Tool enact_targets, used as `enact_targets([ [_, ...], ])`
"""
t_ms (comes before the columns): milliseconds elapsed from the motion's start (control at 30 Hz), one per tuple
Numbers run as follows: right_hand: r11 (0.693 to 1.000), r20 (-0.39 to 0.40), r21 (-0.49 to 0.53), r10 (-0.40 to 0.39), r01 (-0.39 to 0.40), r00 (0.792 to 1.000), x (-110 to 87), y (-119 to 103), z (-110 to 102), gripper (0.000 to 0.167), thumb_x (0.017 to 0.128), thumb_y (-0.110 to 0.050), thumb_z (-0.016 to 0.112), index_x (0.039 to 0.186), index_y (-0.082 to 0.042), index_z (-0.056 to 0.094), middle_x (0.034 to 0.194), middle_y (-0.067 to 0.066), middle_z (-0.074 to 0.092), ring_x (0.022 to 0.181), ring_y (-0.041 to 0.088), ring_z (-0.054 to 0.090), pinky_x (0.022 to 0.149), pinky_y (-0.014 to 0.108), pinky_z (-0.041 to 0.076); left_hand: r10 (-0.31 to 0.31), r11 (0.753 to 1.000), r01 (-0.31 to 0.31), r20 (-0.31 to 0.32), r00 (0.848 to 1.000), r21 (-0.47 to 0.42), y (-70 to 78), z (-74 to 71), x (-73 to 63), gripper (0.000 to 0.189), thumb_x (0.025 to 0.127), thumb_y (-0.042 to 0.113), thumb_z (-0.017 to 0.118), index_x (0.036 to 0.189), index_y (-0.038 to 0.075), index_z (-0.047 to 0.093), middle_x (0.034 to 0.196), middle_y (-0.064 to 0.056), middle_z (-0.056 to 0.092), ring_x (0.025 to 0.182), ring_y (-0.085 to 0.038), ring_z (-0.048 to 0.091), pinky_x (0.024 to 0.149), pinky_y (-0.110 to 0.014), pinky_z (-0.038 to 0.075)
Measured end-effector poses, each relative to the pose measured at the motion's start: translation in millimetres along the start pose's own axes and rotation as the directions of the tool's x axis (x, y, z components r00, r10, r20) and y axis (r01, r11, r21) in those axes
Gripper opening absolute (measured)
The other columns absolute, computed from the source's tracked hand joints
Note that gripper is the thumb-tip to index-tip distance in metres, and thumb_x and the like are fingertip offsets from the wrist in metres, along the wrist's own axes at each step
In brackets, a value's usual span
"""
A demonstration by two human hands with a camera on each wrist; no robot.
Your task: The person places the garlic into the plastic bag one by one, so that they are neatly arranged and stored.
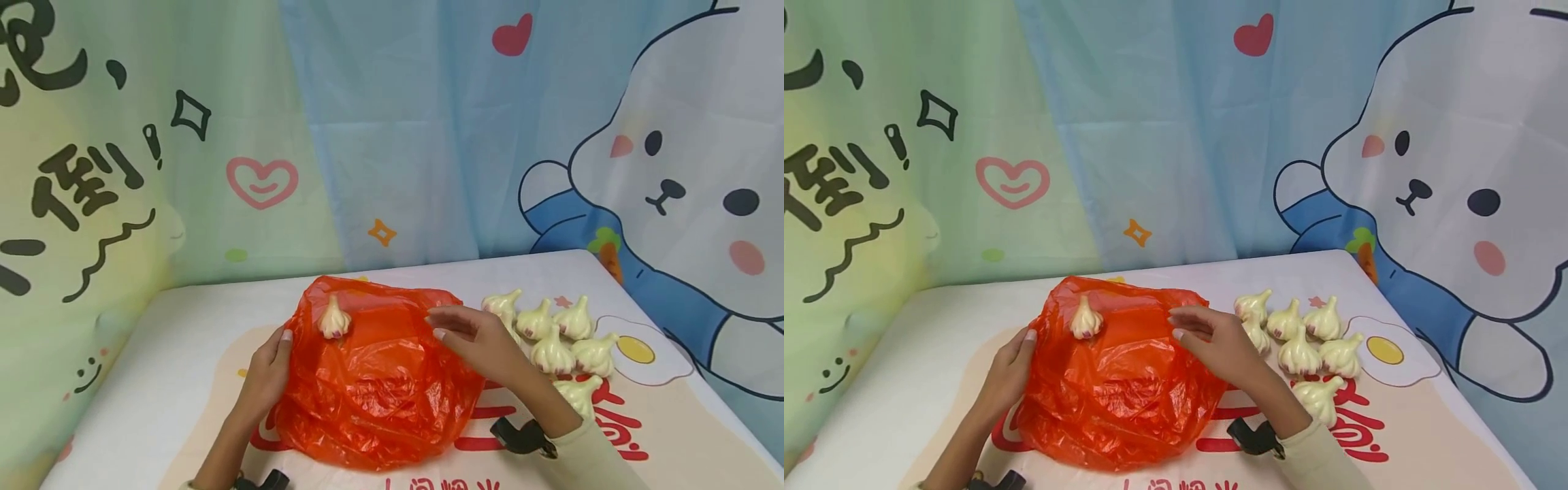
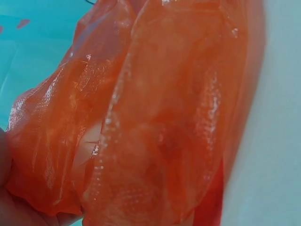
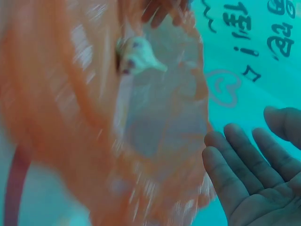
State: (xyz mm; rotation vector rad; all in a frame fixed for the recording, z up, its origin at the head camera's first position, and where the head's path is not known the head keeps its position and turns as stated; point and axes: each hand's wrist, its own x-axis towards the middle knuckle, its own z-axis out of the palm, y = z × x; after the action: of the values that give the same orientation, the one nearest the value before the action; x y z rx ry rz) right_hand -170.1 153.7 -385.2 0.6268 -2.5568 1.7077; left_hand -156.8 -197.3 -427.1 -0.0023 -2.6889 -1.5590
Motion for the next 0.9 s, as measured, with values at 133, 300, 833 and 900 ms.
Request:
enact_targets([
  [133, 1.000, -0.003, -0.012, 0.019, -0.019, 1.000, -16.7, 9.3, -15.1, 0.030, 0.093, -0.009, 0.066, 0.123, -0.006, 0.065, 0.118, 0.007, 0.066, 0.108, 0.022, 0.064, 0.085, 0.030, 0.053, -0.002, 1.000, 0.002, -0.003, 1.000, 0.006, -0.6, -0.5, -1.4, 0.062, 0.106, 0.046, 0.027, 0.151, 0.004, 0.030, 0.144, -0.017, 0.045, 0.123, -0.034, 0.049, 0.102, -0.052, 0.040],
  [300, 0.994, -0.029, -0.024, 0.104, -0.105, 0.994, -37.5, 17.5, -32.3, 0.030, 0.093, -0.016, 0.067, 0.122, -0.009, 0.066, 0.121, 0.007, 0.065, 0.108, 0.023, 0.064, 0.083, 0.030, 0.054, -0.007, 1.000, 0.007, 0.011, 1.000, -0.002, -1.7, 1.5, -1.1, 0.063, 0.105, 0.048, 0.027, 0.152, 0.005, 0.029, 0.144, -0.016, 0.045, 0.123, -0.033, 0.050, 0.101, -0.051, 0.041],
  [833, 0.951, -0.206, -0.278, 0.075, -0.132, 0.976, -96.5, 32.2, -91.5, 0.038, 0.094, -0.014, 0.067, 0.130, -0.005, 0.059, 0.122, 0.008, 0.064, 0.101, -0.008, 0.057, 0.074, 0.014, 0.052, -0.026, 1.000, 0.026, 0.011, 1.000, -0.012, -2.3, 2.4, 0.0, 0.064, 0.104, 0.050, 0.028, 0.152, 0.007, 0.030, 0.145, -0.014, 0.045, 0.123, -0.032, 0.050, 0.101, -0.049, 0.041],
  [900, 0.946, -0.245, -0.294, 0.061, -0.134, 0.968, -100.4, 33.9, -99.9, 0.041, 0.094, -0.013, 0.066, 0.132, -0.004, 0.056, 0.119, 0.000, 0.065, 0.100, -0.012, 0.055, 0.073, 0.012, 0.050, -0.030, 0.999, 0.030, 0.014, 0.999, -0.011, -2.1, 1.8, -0.1, 0.064, 0.104, 0.050, 0.028, 0.152, 0.007, 0.030, 0.145, -0.015, 0.045, 0.123, -0.032, 0.050, 0.101, -0.049, 0.041],
])
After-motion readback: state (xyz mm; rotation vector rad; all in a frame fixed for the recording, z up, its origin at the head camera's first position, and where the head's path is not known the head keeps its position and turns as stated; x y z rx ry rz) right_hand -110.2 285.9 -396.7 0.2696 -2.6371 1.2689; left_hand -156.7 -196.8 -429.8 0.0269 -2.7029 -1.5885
